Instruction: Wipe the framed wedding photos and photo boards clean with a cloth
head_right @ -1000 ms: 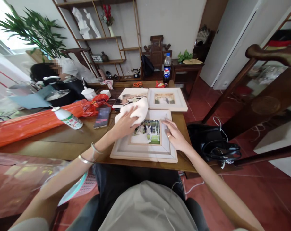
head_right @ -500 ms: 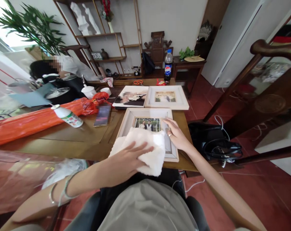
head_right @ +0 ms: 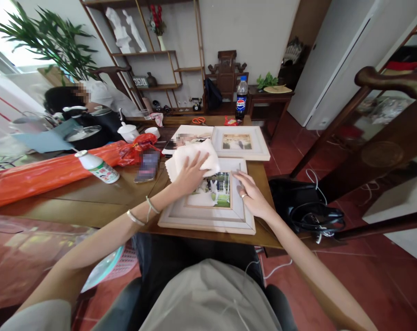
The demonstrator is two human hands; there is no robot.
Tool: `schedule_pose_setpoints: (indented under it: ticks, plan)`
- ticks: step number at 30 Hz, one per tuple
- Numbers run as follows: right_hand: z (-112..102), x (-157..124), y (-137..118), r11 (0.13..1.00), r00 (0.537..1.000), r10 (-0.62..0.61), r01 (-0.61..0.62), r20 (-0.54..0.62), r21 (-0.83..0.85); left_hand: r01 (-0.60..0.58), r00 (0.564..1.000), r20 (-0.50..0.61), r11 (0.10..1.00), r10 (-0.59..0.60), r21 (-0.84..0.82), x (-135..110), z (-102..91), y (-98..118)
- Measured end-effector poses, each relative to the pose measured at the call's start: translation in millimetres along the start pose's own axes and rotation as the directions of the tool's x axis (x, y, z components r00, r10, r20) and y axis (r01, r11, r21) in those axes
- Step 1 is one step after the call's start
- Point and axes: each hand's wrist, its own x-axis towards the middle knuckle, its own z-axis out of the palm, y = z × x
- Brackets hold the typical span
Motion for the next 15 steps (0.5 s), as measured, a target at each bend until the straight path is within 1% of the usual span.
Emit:
schedule_pose_setpoints:
  ticks: [2, 3, 5, 7, 8, 9, 11, 13, 14, 15]
  plan:
    - [0, 0, 0, 1.000, 1.000, -0.005, 0.005, 0.004, -0.002, -0.055, 0.996, 0.072, 0.998, 0.056, -0.021, 1, -4.8, 3]
    - [0, 0, 0, 1.000, 1.000, -0.012, 0.012, 0.006, -0.003, -0.092, 0.989, 0.112, 0.995, 0.096, -0.040, -2, -9.4, 7]
    - [0, 0, 0, 1.000, 1.000, -0.022, 0.022, 0.008, -0.004, -0.178, 0.964, 0.182, 0.980, 0.191, -0.089, -18, -23.1, 20]
    - [0, 0, 0, 1.000, 1.000, -0.022, 0.022, 0.005, -0.003, -0.286, 0.926, 0.215, 0.948, 0.311, -0.139, -41, -41.5, 38]
    - [0, 0, 0, 1.000, 1.000, -0.019, 0.019, 0.003, -0.004, -0.351, 0.901, 0.210, 0.922, 0.380, -0.166, -54, -51.4, 47]
    - [0, 0, -1, 1.000, 1.000, -0.018, 0.018, 0.004, -0.004, -0.413, 0.877, 0.179, 0.890, 0.446, -0.193, -66, -60.8, 57]
    - [-1, 0, -1, 1.000, 1.000, -0.021, 0.021, 0.012, -0.007, -0.469, 0.854, 0.136, 0.855, 0.503, -0.222, -87, -74.6, 72]
    - [-1, 0, -2, 1.000, 1.000, -0.022, 0.022, 0.020, -0.012, -0.478, 0.855, 0.106, 0.849, 0.508, -0.225, -99, -77.1, 80]
    - [-1, 0, -1, 1.000, 1.000, -0.021, 0.021, 0.021, -0.014, -0.460, 0.868, 0.098, 0.862, 0.488, -0.213, -100, -73.3, 81]
    - [-1, 0, -1, 1.000, 1.000, -0.017, 0.018, 0.020, -0.016, -0.423, 0.890, 0.094, 0.886, 0.445, -0.191, -99, -66.6, 79]
